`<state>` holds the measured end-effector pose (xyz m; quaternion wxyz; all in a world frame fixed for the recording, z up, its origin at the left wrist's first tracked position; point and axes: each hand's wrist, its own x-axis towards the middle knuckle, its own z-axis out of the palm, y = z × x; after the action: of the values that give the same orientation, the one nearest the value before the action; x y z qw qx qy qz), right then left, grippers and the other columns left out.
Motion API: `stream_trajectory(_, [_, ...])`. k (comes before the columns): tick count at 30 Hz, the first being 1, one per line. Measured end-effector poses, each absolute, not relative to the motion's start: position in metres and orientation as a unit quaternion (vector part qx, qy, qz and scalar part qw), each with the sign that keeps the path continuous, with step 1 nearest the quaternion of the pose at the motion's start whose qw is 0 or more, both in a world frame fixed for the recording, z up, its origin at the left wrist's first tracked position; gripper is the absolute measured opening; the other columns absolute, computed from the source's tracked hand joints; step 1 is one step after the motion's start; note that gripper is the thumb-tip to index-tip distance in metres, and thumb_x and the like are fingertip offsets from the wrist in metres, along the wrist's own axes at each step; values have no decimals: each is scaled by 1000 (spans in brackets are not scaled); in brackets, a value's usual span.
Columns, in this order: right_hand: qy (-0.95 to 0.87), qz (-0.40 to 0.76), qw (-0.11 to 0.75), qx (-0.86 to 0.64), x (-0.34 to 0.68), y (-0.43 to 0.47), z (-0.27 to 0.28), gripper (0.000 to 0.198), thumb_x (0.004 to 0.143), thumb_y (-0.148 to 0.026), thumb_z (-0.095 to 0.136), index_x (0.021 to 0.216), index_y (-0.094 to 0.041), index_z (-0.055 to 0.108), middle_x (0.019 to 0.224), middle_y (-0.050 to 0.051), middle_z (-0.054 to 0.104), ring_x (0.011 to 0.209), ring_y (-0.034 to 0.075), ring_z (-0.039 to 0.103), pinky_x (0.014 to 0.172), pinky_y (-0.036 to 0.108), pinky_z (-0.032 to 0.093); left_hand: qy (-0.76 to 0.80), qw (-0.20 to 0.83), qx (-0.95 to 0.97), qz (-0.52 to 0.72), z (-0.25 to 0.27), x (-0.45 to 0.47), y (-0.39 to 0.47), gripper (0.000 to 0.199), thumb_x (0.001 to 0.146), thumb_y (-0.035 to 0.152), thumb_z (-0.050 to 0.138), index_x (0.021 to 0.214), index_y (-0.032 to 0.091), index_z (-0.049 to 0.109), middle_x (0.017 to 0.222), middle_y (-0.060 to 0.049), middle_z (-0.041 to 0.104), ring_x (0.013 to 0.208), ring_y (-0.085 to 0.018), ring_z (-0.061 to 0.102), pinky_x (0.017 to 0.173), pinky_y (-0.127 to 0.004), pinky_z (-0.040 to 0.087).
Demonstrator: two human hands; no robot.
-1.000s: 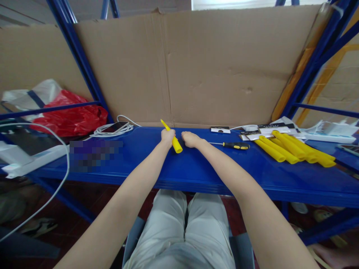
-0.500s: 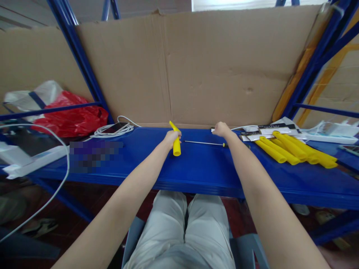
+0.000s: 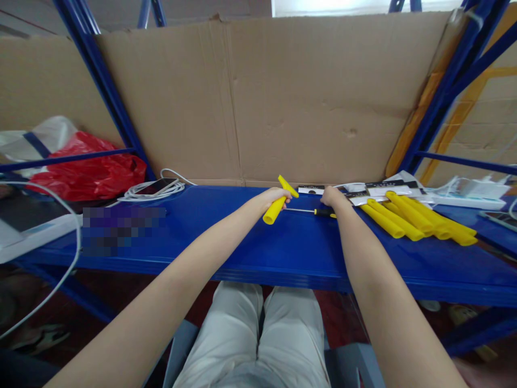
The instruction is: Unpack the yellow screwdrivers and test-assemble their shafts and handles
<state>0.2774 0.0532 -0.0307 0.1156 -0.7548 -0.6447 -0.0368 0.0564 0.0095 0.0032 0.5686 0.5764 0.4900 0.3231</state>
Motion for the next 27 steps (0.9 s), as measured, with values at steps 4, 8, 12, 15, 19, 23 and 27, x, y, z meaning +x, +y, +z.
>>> stream_trajectory(4, [-640,-42,83,-763,272,43,-25,27,75,-16,52,95,-14,72,94,15,70,92,24,66,76,28,48,474,587,574,318,-1,82,24,18,71,3,56,84,10,66,52,-1,55,45,-11,52,47,-22,47])
stream_trajectory(8, [-642,-51,91,-759,271,36,-22,27,76,-17,53,95,-17,72,96,13,71,94,23,65,77,27,48,469,606,567,302,0,102,30,17,72,6,60,87,11,66,55,-1,58,46,-11,54,49,-22,48])
stream_trajectory(12, [-650,-32,82,-755,271,32,-21,30,76,-17,54,98,-15,73,103,15,69,98,24,64,81,29,48,469,621,550,303,2,115,25,15,78,5,53,87,9,64,50,2,53,41,-7,48,48,-18,45])
stream_trajectory(15, [-656,-13,71,-751,270,29,-19,35,75,-14,53,105,-15,71,110,15,67,103,25,63,84,31,47,472,623,544,306,3,118,20,14,82,6,49,88,8,62,48,3,50,40,-7,45,47,-17,44])
stream_trajectory(19, [-674,-5,64,-736,270,27,-18,38,74,-9,51,106,-16,72,109,13,69,102,22,63,86,27,47,475,616,540,321,4,109,19,13,82,4,50,86,8,61,50,3,50,43,-7,47,49,-19,44])
stream_trajectory(23, [-677,5,59,-733,270,26,-18,39,73,-6,51,105,-15,72,108,13,69,101,23,64,86,27,47,485,597,535,349,7,83,21,12,80,2,52,81,8,62,54,0,53,47,-9,51,54,-22,47])
stream_trajectory(27, [-676,7,62,-734,269,26,-19,40,73,-7,51,106,-14,72,108,14,69,101,24,64,86,29,48,491,579,530,379,12,47,23,13,80,2,51,76,8,62,55,-2,55,49,-10,52,54,-23,46])
